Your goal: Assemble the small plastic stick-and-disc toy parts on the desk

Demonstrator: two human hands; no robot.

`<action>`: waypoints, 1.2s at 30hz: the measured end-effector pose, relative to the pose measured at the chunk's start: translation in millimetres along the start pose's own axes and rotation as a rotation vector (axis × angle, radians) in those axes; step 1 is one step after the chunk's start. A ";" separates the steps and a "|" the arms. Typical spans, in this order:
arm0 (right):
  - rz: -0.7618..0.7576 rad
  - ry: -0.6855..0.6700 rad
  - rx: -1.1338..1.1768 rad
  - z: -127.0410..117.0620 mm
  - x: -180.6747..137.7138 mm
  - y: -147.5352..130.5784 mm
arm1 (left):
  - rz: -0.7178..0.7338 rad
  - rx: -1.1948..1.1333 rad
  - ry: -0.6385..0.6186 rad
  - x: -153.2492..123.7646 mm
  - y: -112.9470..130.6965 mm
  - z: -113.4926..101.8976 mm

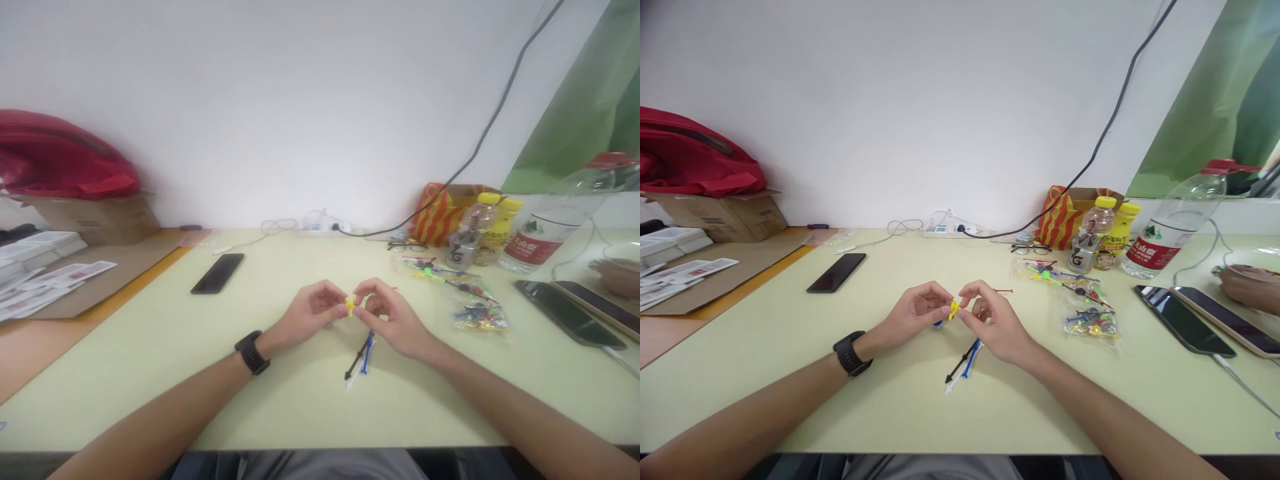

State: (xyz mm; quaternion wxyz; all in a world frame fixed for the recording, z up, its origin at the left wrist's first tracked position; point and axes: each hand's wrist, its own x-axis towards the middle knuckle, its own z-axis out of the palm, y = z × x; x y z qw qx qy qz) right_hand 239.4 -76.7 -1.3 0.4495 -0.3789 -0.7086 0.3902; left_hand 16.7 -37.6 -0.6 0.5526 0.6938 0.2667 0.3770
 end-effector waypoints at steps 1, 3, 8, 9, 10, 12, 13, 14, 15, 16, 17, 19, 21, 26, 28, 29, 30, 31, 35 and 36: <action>-0.006 0.007 -0.008 -0.3 -0.5 -0.3 | -0.005 -0.002 0.002 0.0 -0.6 -0.2; -0.026 0.034 -0.027 -1.1 -1.8 -1.2 | -0.011 -0.009 0.009 0.2 -1.9 -0.6; -0.040 0.091 -0.054 0.3 -4.8 -3.3 | -0.003 -0.018 0.030 1.3 -3.1 -1.2; -0.031 0.096 -0.055 1.3 -5.0 -3.5 | -0.001 -0.019 0.034 1.4 -3.1 -1.4; -0.020 0.105 -0.054 2.3 -5.0 -3.5 | 0.000 -0.018 0.039 1.4 -3.0 -1.5; 0.011 0.132 -0.028 3.4 -4.4 -3.6 | 0.003 -0.015 0.051 1.4 -2.9 -1.8; 0.037 0.142 0.006 3.2 -3.7 -3.7 | 0.004 -0.014 0.057 1.3 -2.9 -1.8; 0.080 0.138 0.058 2.2 -2.9 -3.9 | 0.003 -0.014 0.061 1.2 -2.9 -1.8; 0.139 0.112 0.126 0.5 -1.8 -4.2 | 0.000 -0.015 0.066 1.1 -3.0 -1.7; 0.202 0.073 0.200 -1.8 -0.6 -4.5 | -0.003 -0.017 0.069 1.2 -3.0 -1.5; 0.257 0.035 0.272 -4.3 0.7 -4.8 | -0.007 -0.020 0.073 1.3 -3.0 -1.3; 0.316 -0.007 0.384 -9.0 3.3 -5.1 | -0.013 -0.025 0.076 1.6 -3.0 -1.0; 0.303 0.013 0.438 -11.4 5.6 -4.3 | -0.013 -0.025 0.074 1.9 -3.0 -0.9; 0.204 0.023 0.384 -5.7 6.7 2.7 | -0.015 -0.005 0.056 0.9 -3.7 -0.3; 0.175 0.008 0.349 -2.6 5.9 5.6 | -0.010 0.003 0.043 0.3 -3.6 0.5; 0.169 -0.004 0.339 -1.4 5.5 6.7 | -0.008 0.005 0.037 0.0 -3.4 1.0; 0.166 -0.017 0.333 -0.6 5.2 7.5 | -0.006 0.005 0.028 -0.1 -3.2 1.5; 0.164 -0.026 0.328 -0.1 5.1 8.0 | -0.005 0.002 0.019 -0.2 -3.0 2.0; 0.155 -0.033 0.316 0.3 5.2 7.6 | -0.001 -0.010 0.007 -0.2 -2.0 3.0; 0.155 -0.033 0.314 0.2 5.1 7.2 | -0.002 -0.009 0.007 -0.2 -1.7 3.1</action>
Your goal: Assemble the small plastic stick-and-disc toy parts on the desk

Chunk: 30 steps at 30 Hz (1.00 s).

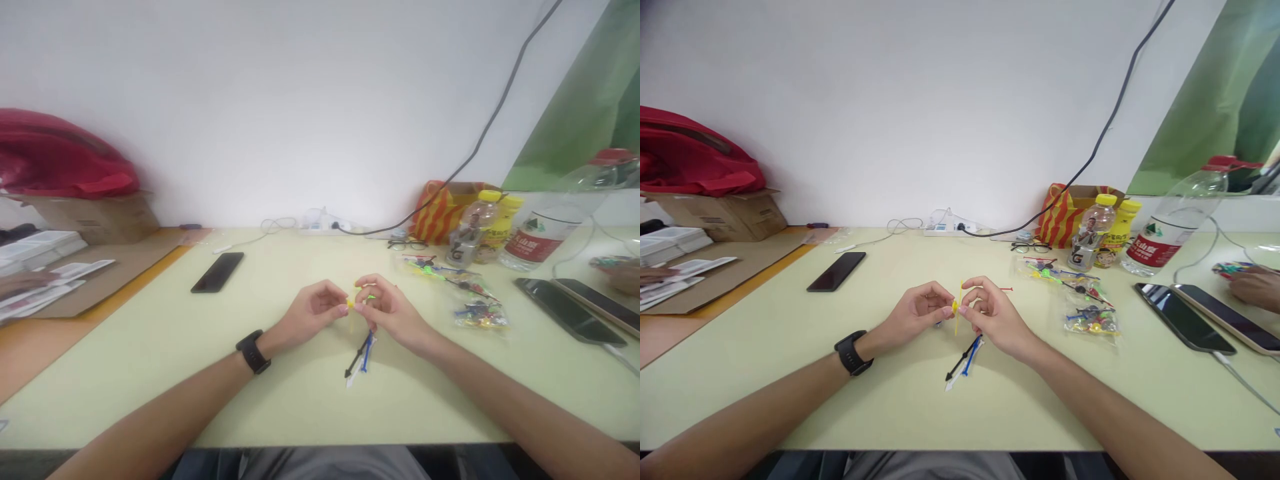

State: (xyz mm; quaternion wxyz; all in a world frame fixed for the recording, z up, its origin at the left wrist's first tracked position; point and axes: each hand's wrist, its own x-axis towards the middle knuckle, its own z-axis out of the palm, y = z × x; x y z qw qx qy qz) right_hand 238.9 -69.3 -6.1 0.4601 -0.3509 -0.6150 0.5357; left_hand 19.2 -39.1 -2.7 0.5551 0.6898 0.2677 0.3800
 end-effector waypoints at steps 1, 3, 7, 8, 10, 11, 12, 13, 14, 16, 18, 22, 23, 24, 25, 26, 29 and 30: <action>0.000 -0.001 -0.002 0.1 -0.2 -0.4 | 0.000 0.003 0.000 -0.1 0.2 0.0; 0.000 -0.002 -0.010 0.6 -0.8 -1.1 | 0.000 0.007 0.000 -0.4 0.4 -0.1; -0.029 0.076 -0.059 2.1 -1.8 -2.0 | -0.008 -0.004 0.003 -1.1 -0.4 -0.5; -0.039 0.115 -0.069 2.2 -1.9 -2.4 | -0.009 -0.006 0.004 -1.1 -0.8 -0.6; -0.055 0.198 -0.064 1.4 -2.0 -4.2 | -0.008 -0.008 0.005 -1.0 -1.5 -0.8; -0.059 0.231 -0.043 0.3 -2.2 -5.9 | -0.007 -0.010 0.005 -0.9 -1.8 -0.9; -0.052 0.245 -0.006 -1.3 -2.7 -8.1 | -0.009 -0.010 0.004 -0.8 -2.0 -0.9; -0.022 0.223 0.045 -3.3 -3.3 -10.8 | -0.011 -0.011 0.004 -0.7 -2.0 -0.8; 0.028 0.162 0.107 -5.6 -4.1 -13.9 | -0.012 -0.013 0.004 -0.5 -1.9 -0.7; 0.141 -0.022 0.222 -9.7 -6.0 -19.7 | -0.012 -0.017 0.006 -0.4 -1.3 -0.3; 0.191 -0.139 0.274 -11.8 -7.3 -23.0 | -0.011 -0.021 0.009 -0.4 -0.5 0.2; 0.071 -0.025 0.173 -8.9 -4.8 -16.2 | -0.008 -0.023 0.012 -0.6 -0.8 0.2; 0.038 0.009 0.123 -7.6 -3.5 -12.5 | -0.005 -0.022 0.013 -0.6 -1.3 0.1; 0.010 0.034 0.072 -6.4 -2.3 -8.6 | -0.003 -0.022 0.013 -0.6 -1.7 -0.1; -0.012 0.050 0.029 -5.4 -1.3 -5.1 | -0.002 -0.021 0.014 -0.5 -1.9 -0.2; -0.026 0.056 -0.004 -4.6 -0.6 -2.1 | -0.002 -0.020 0.016 -0.4 -1.9 -0.3; -0.035 0.035 -0.055 -2.7 -0.8 1.6 | -0.007 -0.016 0.015 -0.2 -0.2 0.2; -0.037 0.028 -0.064 -2.1 -1.4 1.2 | -0.008 -0.016 0.012 -0.2 0.7 0.6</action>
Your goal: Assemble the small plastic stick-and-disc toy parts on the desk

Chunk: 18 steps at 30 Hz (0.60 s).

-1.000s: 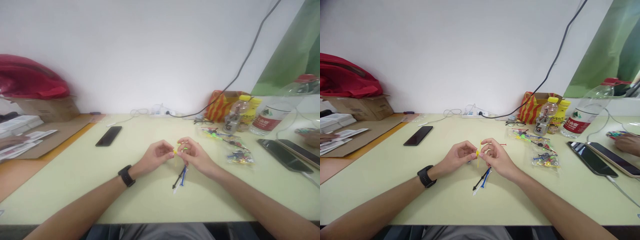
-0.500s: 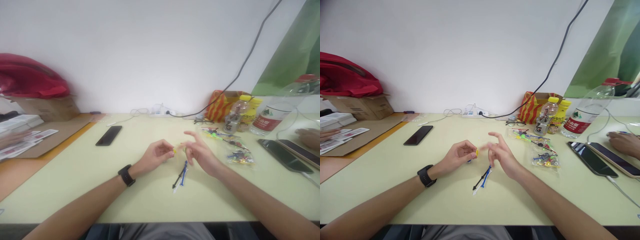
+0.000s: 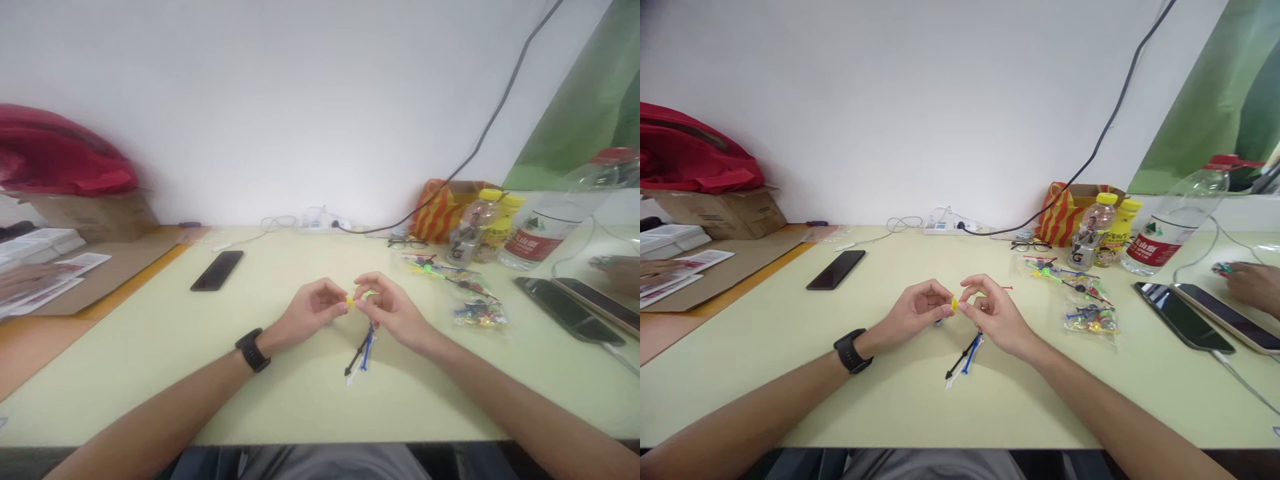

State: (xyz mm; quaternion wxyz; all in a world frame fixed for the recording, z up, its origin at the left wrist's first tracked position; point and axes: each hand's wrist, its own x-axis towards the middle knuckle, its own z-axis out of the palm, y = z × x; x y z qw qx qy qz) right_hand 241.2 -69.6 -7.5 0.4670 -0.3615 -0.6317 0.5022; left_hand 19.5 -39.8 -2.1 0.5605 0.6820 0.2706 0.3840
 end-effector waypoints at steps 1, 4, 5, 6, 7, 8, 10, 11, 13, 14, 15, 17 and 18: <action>-0.004 -0.004 -0.007 0.5 -0.6 -0.9 | 0.000 -0.002 -0.005 -0.1 0.9 0.4; -0.023 -0.014 -0.020 1.4 -2.0 -4.1 | 0.009 -0.022 -0.015 -0.2 2.8 1.5; -0.029 -0.017 -0.022 1.5 -2.1 -4.9 | 0.013 -0.025 -0.016 -0.3 2.9 1.6; -0.034 -0.017 -0.024 1.4 -2.2 -5.3 | 0.018 -0.023 -0.014 -0.2 2.6 1.5; -0.039 -0.014 -0.027 1.3 -2.2 -5.6 | 0.021 -0.015 -0.013 -0.2 2.1 1.2; -0.043 -0.006 -0.033 1.2 -2.1 -5.8 | 0.021 -0.005 -0.011 -0.1 1.2 0.8; -0.051 0.021 -0.045 1.2 -2.0 -6.0 | 0.019 0.011 -0.008 0.0 -0.7 -0.2; -0.055 0.037 -0.047 1.2 -2.0 -6.3 | 0.017 0.013 -0.007 0.1 -1.7 -0.6; -0.061 0.074 -0.024 0.6 -2.5 -7.6 | 0.016 0.008 -0.004 0.0 -3.2 -1.3; -0.058 0.094 0.011 -0.3 -2.9 -8.9 | 0.016 0.006 -0.003 -0.1 -3.6 -1.5; -0.038 0.096 0.064 -1.9 -3.6 -10.5 | 0.016 0.005 -0.002 -0.1 -4.0 -1.6; 0.053 0.020 0.213 -6.8 -5.1 -15.1 | 0.016 0.005 0.005 0.0 -4.5 -1.9; 0.106 -0.041 0.291 -9.9 -5.8 -17.8 | 0.015 0.005 0.011 0.1 -4.8 -2.1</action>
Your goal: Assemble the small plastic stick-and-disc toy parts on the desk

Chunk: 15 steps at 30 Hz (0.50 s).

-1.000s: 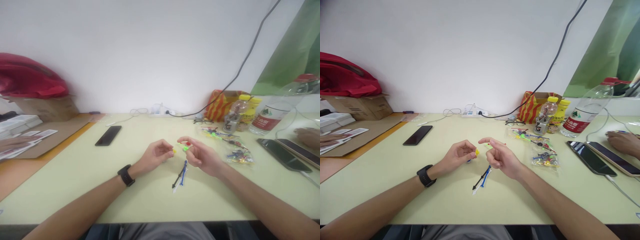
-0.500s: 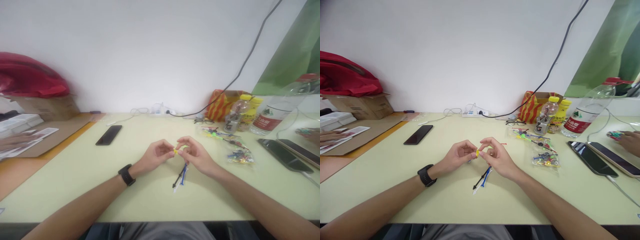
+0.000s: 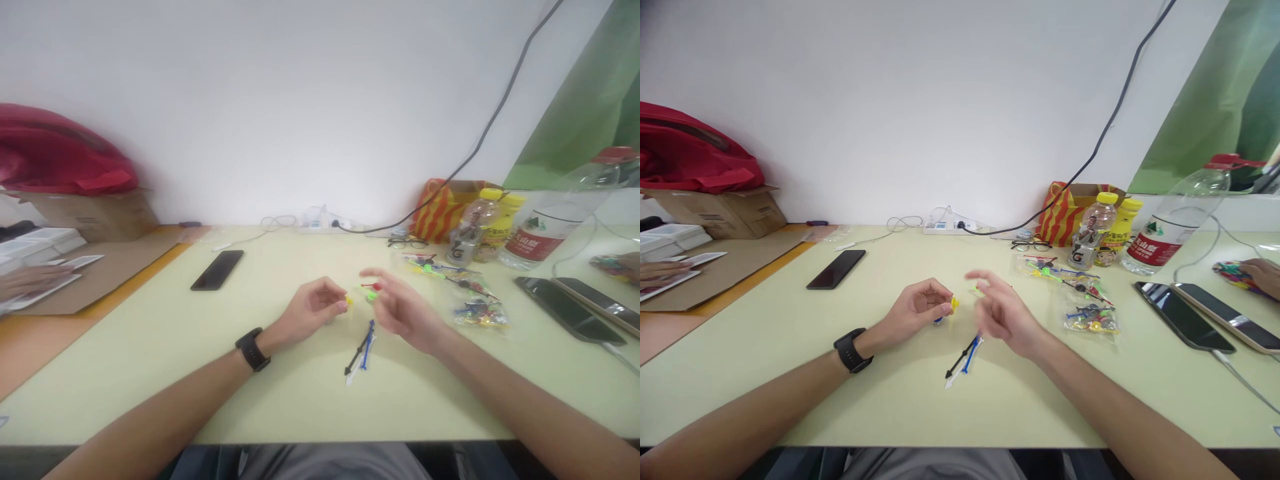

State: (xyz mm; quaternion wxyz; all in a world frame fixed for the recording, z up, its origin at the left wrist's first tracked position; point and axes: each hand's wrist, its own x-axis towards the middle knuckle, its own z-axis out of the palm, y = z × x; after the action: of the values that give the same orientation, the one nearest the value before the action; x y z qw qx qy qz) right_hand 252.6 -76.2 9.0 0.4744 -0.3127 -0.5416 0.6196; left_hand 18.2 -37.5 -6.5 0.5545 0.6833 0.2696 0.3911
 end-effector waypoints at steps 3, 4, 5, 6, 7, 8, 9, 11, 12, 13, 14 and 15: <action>0.094 -0.087 0.126 -4.8 -1.2 -7.7 | -0.006 -0.001 0.017 0.5 -1.1 -0.8; 0.080 -0.054 0.122 -5.3 -0.4 -8.3 | -0.008 0.001 0.018 0.7 -1.5 -1.0; 0.059 -0.007 0.093 -5.1 0.9 -7.5 | -0.010 0.003 0.016 0.7 -1.8 -1.2; 0.035 0.041 0.044 -4.4 2.6 -5.3 | -0.010 0.004 0.014 0.8 -2.0 -1.2; 0.006 0.085 -0.020 -3.3 4.6 -2.1 | -0.010 0.005 0.010 0.8 -1.9 -1.0; -0.027 0.119 -0.092 -2.0 6.5 1.8 | -0.010 0.005 0.007 0.9 -1.7 -0.8; -0.059 0.139 -0.166 -0.8 8.1 6.0 | -0.009 0.003 0.005 0.9 -1.1 -0.3; -0.109 0.142 -0.295 1.4 10.0 13.4 | -0.005 -0.001 0.004 1.0 0.7 0.7; -0.125 0.132 -0.340 2.3 10.1 16.1 | -0.002 -0.002 0.003 1.0 1.8 1.3; -0.135 0.118 -0.375 3.0 9.9 17.8 | 0.001 -0.002 0.002 1.1 2.9 1.8; -0.143 0.105 -0.400 3.7 9.3 18.8 | 0.006 -0.003 0.000 1.0 3.9 2.2; -0.152 0.093 -0.416 4.3 8.6 19.0 | 0.009 -0.004 -0.003 0.9 4.8 2.5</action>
State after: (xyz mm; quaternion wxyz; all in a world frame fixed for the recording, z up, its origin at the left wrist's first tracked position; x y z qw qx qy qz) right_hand 241.0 -69.1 -7.4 0.4695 -0.3905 -0.6570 0.4421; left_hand 20.4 -39.3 -1.9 0.5543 0.6842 0.2649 0.3930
